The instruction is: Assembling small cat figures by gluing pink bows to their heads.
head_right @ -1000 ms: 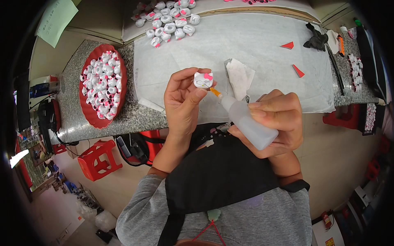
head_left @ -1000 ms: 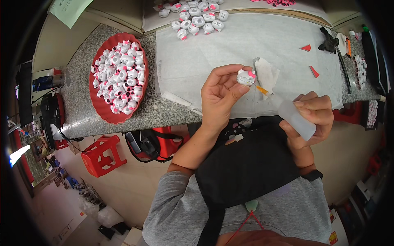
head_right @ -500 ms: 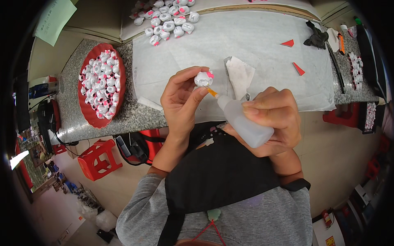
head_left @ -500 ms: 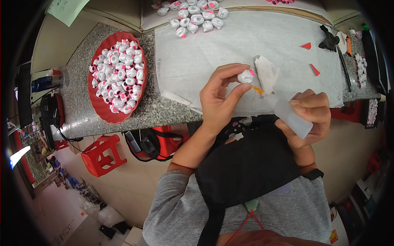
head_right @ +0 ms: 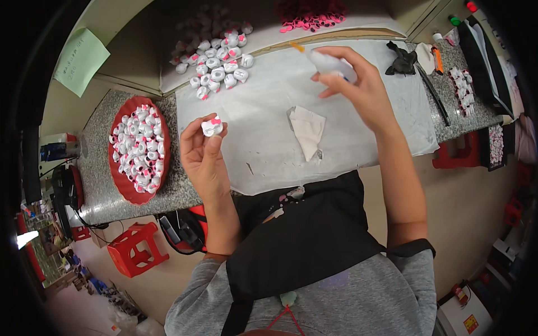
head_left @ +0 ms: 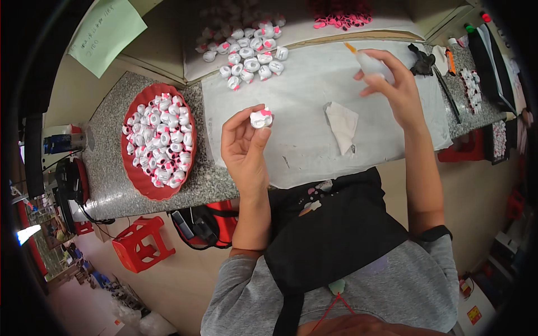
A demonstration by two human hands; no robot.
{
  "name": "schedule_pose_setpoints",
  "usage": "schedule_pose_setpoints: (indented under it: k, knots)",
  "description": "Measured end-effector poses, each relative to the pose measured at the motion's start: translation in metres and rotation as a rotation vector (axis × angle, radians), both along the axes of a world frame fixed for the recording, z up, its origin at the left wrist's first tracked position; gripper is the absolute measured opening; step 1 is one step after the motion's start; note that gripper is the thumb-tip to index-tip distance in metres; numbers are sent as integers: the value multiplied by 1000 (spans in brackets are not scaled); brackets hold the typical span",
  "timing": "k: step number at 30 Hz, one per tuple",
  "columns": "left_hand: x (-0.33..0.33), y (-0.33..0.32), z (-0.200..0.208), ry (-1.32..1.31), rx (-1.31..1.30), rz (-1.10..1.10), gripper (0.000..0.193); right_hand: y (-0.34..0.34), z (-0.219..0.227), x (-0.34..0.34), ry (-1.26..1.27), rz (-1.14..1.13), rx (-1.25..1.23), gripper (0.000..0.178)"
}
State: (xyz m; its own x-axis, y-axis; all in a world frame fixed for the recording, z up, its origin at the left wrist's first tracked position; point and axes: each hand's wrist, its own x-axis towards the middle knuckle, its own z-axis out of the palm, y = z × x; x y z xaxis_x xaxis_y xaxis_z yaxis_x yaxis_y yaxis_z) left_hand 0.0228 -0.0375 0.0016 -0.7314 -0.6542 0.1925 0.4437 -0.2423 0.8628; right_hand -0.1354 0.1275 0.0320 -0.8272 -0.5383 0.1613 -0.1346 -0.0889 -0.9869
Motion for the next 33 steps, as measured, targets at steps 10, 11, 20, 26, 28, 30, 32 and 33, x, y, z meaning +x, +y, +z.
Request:
schedule_pose_setpoints:
  k: [10, 11, 20, 26, 28, 30, 32, 33]
  knots:
    - [0, 6, -1, -42, 10, -40, 32, -81, -43, -93, 845, -257, 752, 18]
    - [1, 6, -1, -39, 2, -38, 32, -83, -38, -91, 789, -227, 809, 16]
    - [-7, 18, 0, -19, 124, -218, 32, -31, 4, -14, 30, 102, 161, 10]
    - [-18, 39, 6, -63, 178, -434, 31, -9, -11, 46, -382, 177, -60, 6]
    - [-19, 43, 6, -71, 115, -395, 30, -4, -16, 51, -409, 117, -115, 6]
    - [-17, 47, 7, -71, 68, -351, 30, 1, -18, 54, -284, 58, -107, 6]
    - [-16, 50, 6, -69, 22, -301, 30, 9, -18, 56, -299, 21, -114, 6]
    - [-16, 51, 5, -88, -67, -265, 30, 12, -17, 57, -309, -15, -117, 6]
